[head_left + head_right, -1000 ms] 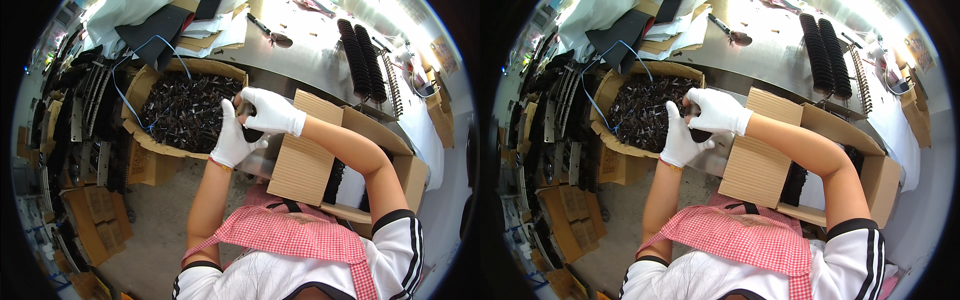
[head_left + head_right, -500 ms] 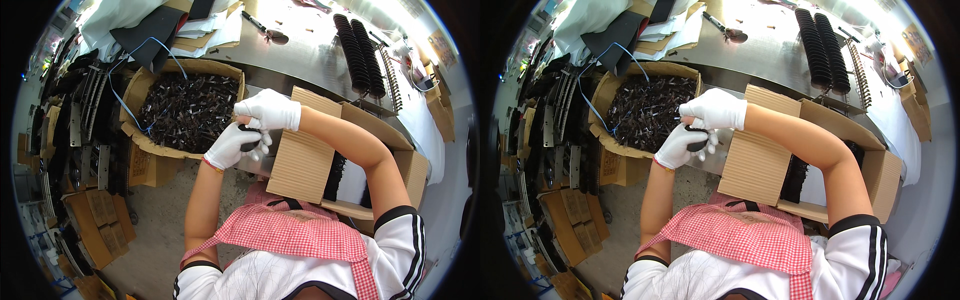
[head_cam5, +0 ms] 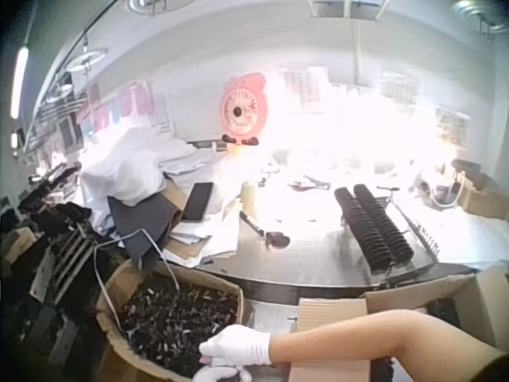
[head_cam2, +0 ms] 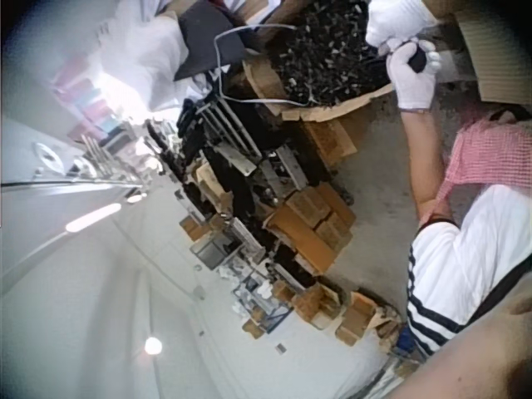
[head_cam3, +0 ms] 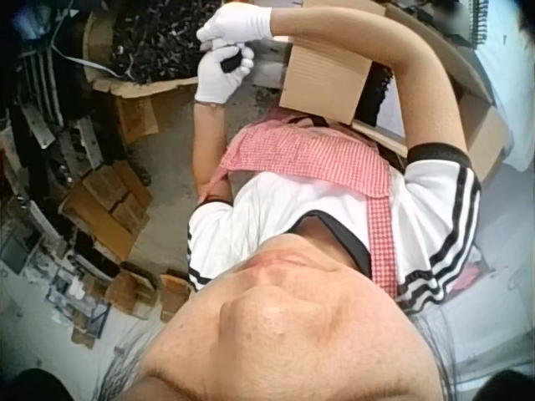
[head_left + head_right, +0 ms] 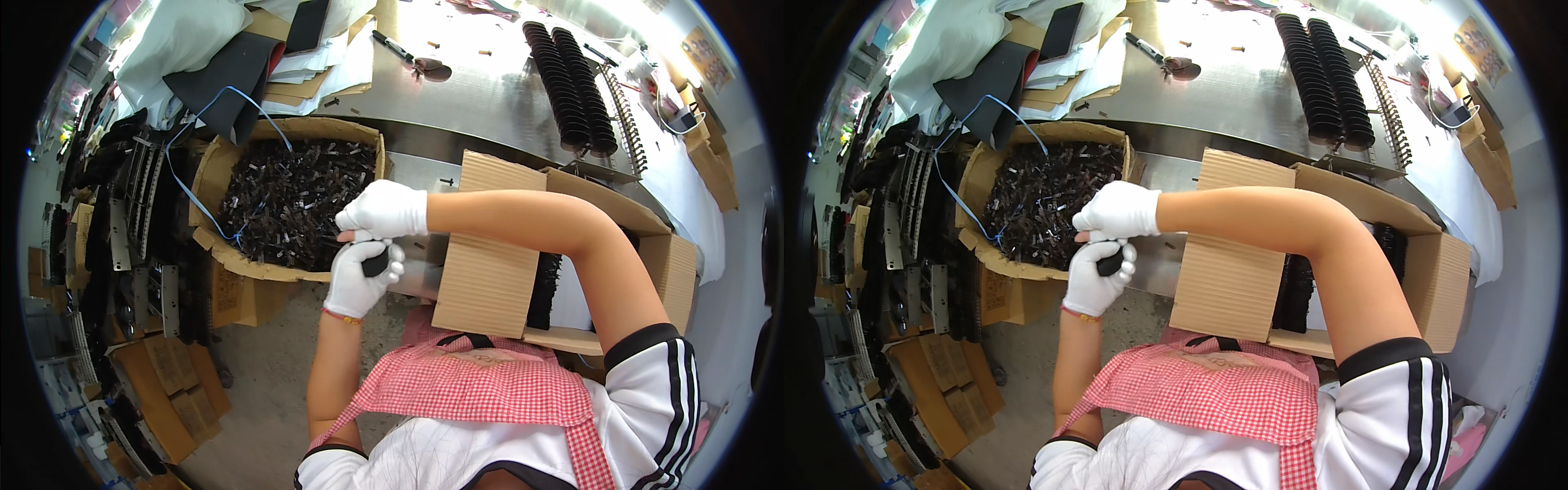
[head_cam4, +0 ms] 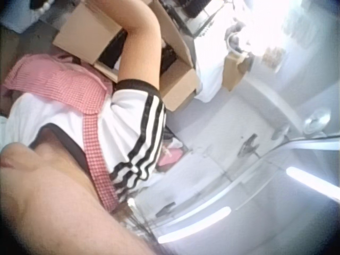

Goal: The person repeatedly picks up small black circular components from a cardboard box and places them onto a metal rack with multiple slots. The person also handles white paper sheets and adjusts the rack position on the table.

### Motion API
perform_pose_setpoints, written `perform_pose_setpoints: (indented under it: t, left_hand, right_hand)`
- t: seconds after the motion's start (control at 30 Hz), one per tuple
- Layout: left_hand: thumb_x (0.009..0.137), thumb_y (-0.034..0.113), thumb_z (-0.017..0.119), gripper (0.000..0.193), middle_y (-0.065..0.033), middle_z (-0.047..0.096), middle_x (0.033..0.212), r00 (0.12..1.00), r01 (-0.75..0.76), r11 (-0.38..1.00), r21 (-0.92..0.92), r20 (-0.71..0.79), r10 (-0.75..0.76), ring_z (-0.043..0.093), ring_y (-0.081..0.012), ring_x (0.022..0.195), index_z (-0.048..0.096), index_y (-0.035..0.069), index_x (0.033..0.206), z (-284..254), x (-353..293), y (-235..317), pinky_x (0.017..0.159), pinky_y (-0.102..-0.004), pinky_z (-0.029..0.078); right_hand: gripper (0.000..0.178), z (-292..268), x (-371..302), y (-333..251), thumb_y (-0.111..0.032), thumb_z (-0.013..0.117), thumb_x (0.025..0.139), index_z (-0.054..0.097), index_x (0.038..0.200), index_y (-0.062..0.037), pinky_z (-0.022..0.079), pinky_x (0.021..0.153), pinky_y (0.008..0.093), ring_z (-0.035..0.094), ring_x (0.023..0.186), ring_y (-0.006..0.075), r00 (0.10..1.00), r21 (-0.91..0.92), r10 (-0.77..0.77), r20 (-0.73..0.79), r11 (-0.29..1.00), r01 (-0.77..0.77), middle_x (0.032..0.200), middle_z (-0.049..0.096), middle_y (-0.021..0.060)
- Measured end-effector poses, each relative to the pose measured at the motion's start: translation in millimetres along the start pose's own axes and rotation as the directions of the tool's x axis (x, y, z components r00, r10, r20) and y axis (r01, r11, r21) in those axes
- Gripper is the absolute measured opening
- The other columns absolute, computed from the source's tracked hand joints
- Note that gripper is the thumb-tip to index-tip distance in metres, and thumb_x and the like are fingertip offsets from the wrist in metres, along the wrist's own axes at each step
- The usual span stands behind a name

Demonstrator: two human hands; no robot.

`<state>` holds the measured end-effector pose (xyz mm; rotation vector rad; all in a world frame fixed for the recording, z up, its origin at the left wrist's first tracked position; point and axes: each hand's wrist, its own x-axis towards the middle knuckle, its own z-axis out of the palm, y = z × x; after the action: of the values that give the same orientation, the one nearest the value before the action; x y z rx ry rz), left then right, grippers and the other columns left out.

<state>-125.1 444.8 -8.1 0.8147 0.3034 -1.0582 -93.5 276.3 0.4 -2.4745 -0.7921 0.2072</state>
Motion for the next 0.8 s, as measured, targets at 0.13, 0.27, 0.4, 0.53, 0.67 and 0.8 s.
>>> perform_pose_setpoints:
  t: [0.13,0.27,0.4,0.53,0.67,0.8]
  left_hand:
    - [0.089,0.009,0.054,0.014,-0.0179,0.067,0.079,0.999,-0.029,0.949,0.315,0.037,0.018,0.065,-0.0237,0.058,0.06,0.001,0.099,-22.7,-18.8,26.9,0.048,-0.0314,0.051]
    - [0.09,0.013,0.056,0.017,-0.019,0.068,0.085,0.893,-0.022,0.968,0.25,0.44,-0.093,0.068,-0.0242,0.064,0.058,-0.003,0.097,-46.5,-25.4,49.2,0.052,-0.0293,0.055]
    - [0.091,0.011,0.055,0.017,-0.0195,0.067,0.094,0.97,-0.129,0.946,0.296,0.235,0.059,0.07,-0.0256,0.072,0.058,-0.003,0.1,-49.7,-22.1,52.9,0.057,-0.0297,0.057]
    - [0.091,0.013,0.054,0.021,-0.0158,0.068,0.085,0.986,-0.082,0.915,0.395,0.164,0.018,0.069,-0.0233,0.068,0.061,-0.006,0.098,-43.0,-21.4,58.3,0.058,-0.0301,0.057]
    - [0.091,0.016,0.049,0.025,-0.013,0.066,0.082,0.993,-0.119,0.935,0.335,0.039,0.113,0.063,-0.0207,0.06,0.061,-0.005,0.098,-40.5,-12.4,58.7,0.054,-0.0277,0.052]
    - [0.086,0.003,0.051,0.013,-0.0089,0.061,0.084,0.976,-0.143,0.987,-0.076,-0.178,0.128,0.06,-0.0194,0.071,0.059,0.003,0.095,-40.2,9.9,46.5,0.056,-0.0247,0.052]
  right_hand:
    - [0.02,14.3,15.3,-17.7,-0.024,0.06,0.093,0.069,0.094,-0.006,0.054,0.066,0.0357,0.067,0.065,0.0245,0.957,0.621,0.278,0.089,0.736,-0.271,0.087,0.072,0.0144]
    - [0.022,19.8,23.4,-31.5,-0.023,0.06,0.093,0.07,0.095,-0.0037,0.054,0.078,0.0341,0.069,0.082,0.0257,0.96,0.706,0.28,-0.003,0.68,-0.196,0.093,0.071,0.0171]
    - [0.029,6.6,31.1,-25.6,-0.029,0.063,0.094,0.071,0.1,-0.002,0.053,0.077,0.0326,0.068,0.081,0.016,0.948,0.774,0.313,0.056,0.586,-0.239,0.087,0.073,0.01]
    - [0.029,-7.0,33.7,-10.4,-0.032,0.071,0.089,0.073,0.102,-0.0064,0.052,0.077,0.034,0.067,0.081,0.0202,0.971,0.649,0.199,0.135,0.722,-0.238,0.087,0.072,0.0103]
    - [0.021,0.4,29.6,-6.4,-0.021,0.07,0.085,0.072,0.098,-0.0052,0.052,0.079,0.0385,0.066,0.089,0.0315,0.991,0.419,0.069,-0.111,0.908,-0.016,0.093,0.066,0.0153]
    - [0.011,16.9,33.7,-6.5,-0.013,0.064,0.081,0.068,0.086,-0.0037,0.056,0.077,0.0397,0.065,0.09,0.0333,0.961,0.093,0.025,-0.276,0.996,0.001,0.092,0.063,0.0151]
